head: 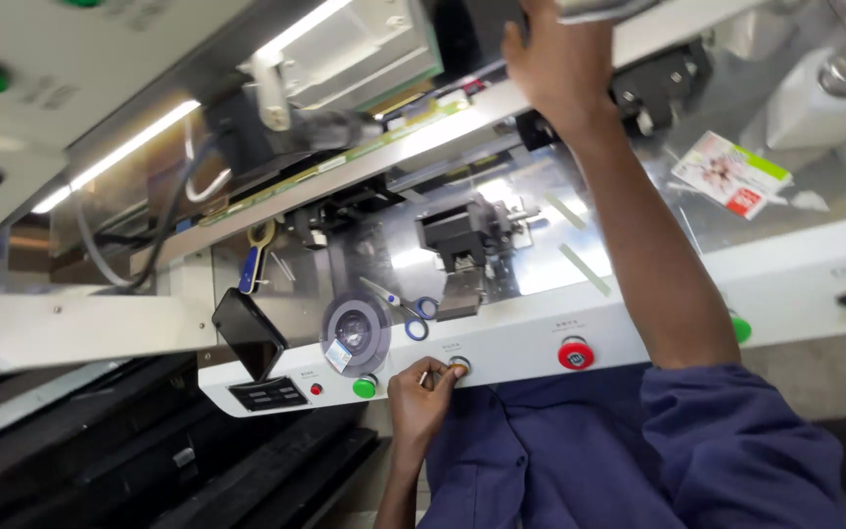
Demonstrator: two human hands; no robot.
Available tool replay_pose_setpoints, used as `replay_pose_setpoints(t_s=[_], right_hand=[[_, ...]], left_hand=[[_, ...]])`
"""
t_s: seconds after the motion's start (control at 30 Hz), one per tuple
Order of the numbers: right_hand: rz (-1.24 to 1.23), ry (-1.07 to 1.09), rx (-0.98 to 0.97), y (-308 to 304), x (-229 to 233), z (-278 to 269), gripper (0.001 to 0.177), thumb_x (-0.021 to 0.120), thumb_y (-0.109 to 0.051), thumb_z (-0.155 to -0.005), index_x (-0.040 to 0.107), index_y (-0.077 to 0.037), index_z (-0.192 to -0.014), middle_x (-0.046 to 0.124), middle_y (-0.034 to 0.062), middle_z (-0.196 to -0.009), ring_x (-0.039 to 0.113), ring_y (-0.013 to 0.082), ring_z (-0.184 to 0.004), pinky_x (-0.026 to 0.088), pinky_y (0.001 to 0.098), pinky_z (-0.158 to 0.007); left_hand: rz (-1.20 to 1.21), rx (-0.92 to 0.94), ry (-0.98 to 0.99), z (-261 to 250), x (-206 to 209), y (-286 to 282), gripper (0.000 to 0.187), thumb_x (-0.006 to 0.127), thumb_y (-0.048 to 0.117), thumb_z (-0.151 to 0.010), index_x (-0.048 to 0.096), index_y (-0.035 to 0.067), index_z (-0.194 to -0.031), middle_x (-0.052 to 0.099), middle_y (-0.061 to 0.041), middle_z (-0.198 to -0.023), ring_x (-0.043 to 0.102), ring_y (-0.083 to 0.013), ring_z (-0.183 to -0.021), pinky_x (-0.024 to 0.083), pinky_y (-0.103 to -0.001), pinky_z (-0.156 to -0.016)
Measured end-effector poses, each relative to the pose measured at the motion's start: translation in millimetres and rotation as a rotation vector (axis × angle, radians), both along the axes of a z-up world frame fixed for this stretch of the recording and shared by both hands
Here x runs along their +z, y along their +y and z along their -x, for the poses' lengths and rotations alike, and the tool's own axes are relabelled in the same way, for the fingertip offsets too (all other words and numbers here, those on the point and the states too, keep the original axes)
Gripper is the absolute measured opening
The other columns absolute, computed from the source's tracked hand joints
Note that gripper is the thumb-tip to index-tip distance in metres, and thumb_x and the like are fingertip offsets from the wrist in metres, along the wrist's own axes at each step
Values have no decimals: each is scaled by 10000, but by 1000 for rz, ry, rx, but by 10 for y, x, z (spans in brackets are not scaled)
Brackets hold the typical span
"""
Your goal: A person uses a cotton swab to clean an electronic component and adjusts an alignment tool on a specialized repair machine.
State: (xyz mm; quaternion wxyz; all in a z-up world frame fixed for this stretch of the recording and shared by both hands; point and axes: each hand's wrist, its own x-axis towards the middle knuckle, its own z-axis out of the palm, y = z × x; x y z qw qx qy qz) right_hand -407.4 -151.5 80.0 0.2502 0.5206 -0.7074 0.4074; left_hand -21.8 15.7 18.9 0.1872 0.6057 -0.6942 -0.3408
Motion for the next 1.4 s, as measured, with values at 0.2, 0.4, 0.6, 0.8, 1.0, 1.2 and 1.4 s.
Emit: replay_pose_setpoints(t_s=[0.2,0.4,0.6,0.8,1.0,1.2,1.4], right_hand=[[-31,36,174,89,110,-21,367,735,-115,-926,711,71,-1240,682,288,-1199,571,487,-1144,432,532,-1008],[-89,-41,178,143,160,-62,378,681,-107,-947,681,80,-1277,648,285,-1250,503,496,-1197,435,609,-938],[-14,140,256,115,94,-39,375,675,-131,-946,731,96,-1239,694,283,-1213,633,413,-1113,439,470,-1048],[-158,157,10,-36,-166,92,427,630,-330,-974,762,-95,-1306,721,107,-1299,639,332,-1211,534,467,-917],[-302,120,-131,-169,-326,251,487,572,-446,-994,711,-170,-1370,682,73,-1353,615,329,-1235,531,521,-980],[-328,64,-128,-129,-279,213,484,539,-448,-992,722,-187,-1357,716,80,-1298,647,342,-1190,553,520,-864],[-288,94,-96,-88,-206,162,457,548,-418,-990,730,-185,-1339,725,73,-1283,630,324,-1267,564,514,-873]], left_hand=[[-40,43,6,-73,-3,49,306,824,340,-761,626,150,-626,425,34,-450,369,-76,-460,332,-298,-478],[-66,-57,122,-191,5,39,309,778,350,-825,582,159,-679,368,32,-477,312,-80,-475,303,-292,-495],[66,-62,207,-297,-159,77,277,802,332,-792,601,177,-680,439,28,-492,398,-78,-468,303,-302,-466],[-25,-228,248,-386,-893,-225,182,779,303,-863,670,161,-834,728,9,-833,670,-104,-703,507,-259,-652],[-201,-213,59,-384,-1075,-527,319,560,547,-881,648,335,-1103,639,-118,-982,617,-325,-958,437,-365,-807],[-152,-169,76,-400,-1188,-520,249,578,518,-884,644,332,-1035,645,-104,-928,628,-310,-915,439,-380,-770],[-117,-153,73,-420,-1273,-510,185,596,490,-887,639,328,-966,650,-90,-873,639,-294,-873,442,-394,-732]])
